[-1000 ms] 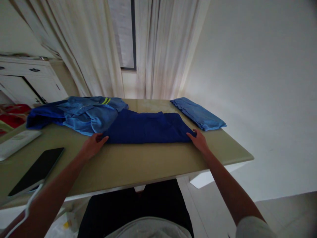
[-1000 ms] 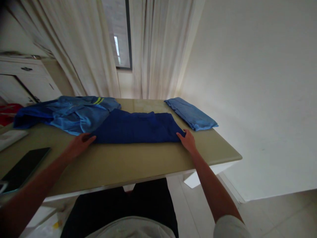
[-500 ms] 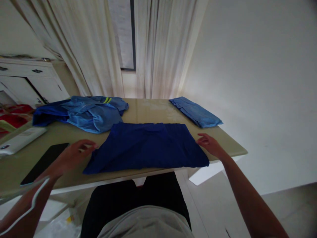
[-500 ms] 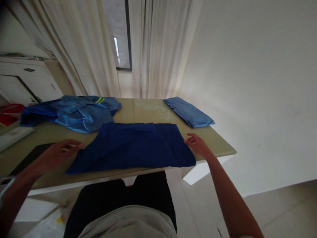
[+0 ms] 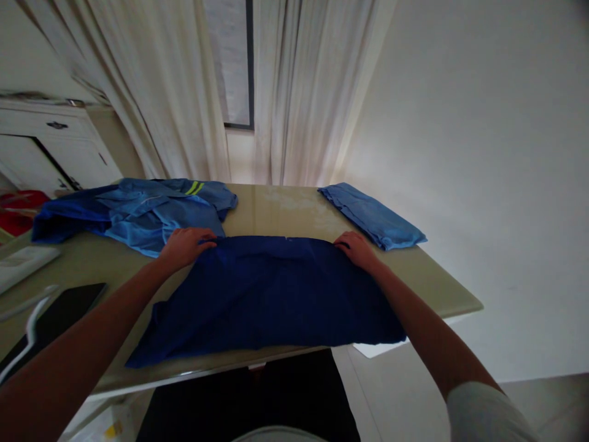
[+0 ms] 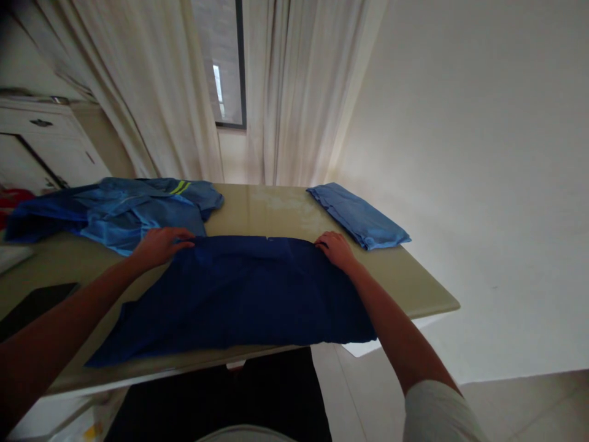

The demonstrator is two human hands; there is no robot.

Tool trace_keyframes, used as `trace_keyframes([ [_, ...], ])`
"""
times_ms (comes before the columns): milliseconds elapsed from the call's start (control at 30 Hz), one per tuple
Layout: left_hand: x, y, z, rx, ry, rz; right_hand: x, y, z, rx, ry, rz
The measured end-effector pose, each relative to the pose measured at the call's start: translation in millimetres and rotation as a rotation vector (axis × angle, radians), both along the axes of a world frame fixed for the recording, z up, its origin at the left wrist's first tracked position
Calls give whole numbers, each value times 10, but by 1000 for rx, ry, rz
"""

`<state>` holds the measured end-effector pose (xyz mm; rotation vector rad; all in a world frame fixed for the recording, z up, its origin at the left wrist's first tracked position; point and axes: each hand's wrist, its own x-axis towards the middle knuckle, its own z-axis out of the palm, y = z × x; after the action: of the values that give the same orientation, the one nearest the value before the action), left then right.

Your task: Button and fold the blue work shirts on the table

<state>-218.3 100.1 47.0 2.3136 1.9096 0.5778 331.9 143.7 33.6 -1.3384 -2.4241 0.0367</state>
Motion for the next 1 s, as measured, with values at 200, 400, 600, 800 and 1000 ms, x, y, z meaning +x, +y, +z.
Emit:
trace_keyframes([
  [200,-81,53,241,34,114,21,0,44,62,-5,60,-35],
  [400,26,226,35,-159,-36,-215,-43,70,-13,-49,123,27],
  [600,-16,215,-69,-113,-32,-235,-27,-44,-99,-89,32,83],
  [800,27,99,-23,-95,30,-238,-47,-13,-49,-104,83,36],
  [1000,21,16,215,-97,151,-136,21,42,-11,-41,164,22],
])
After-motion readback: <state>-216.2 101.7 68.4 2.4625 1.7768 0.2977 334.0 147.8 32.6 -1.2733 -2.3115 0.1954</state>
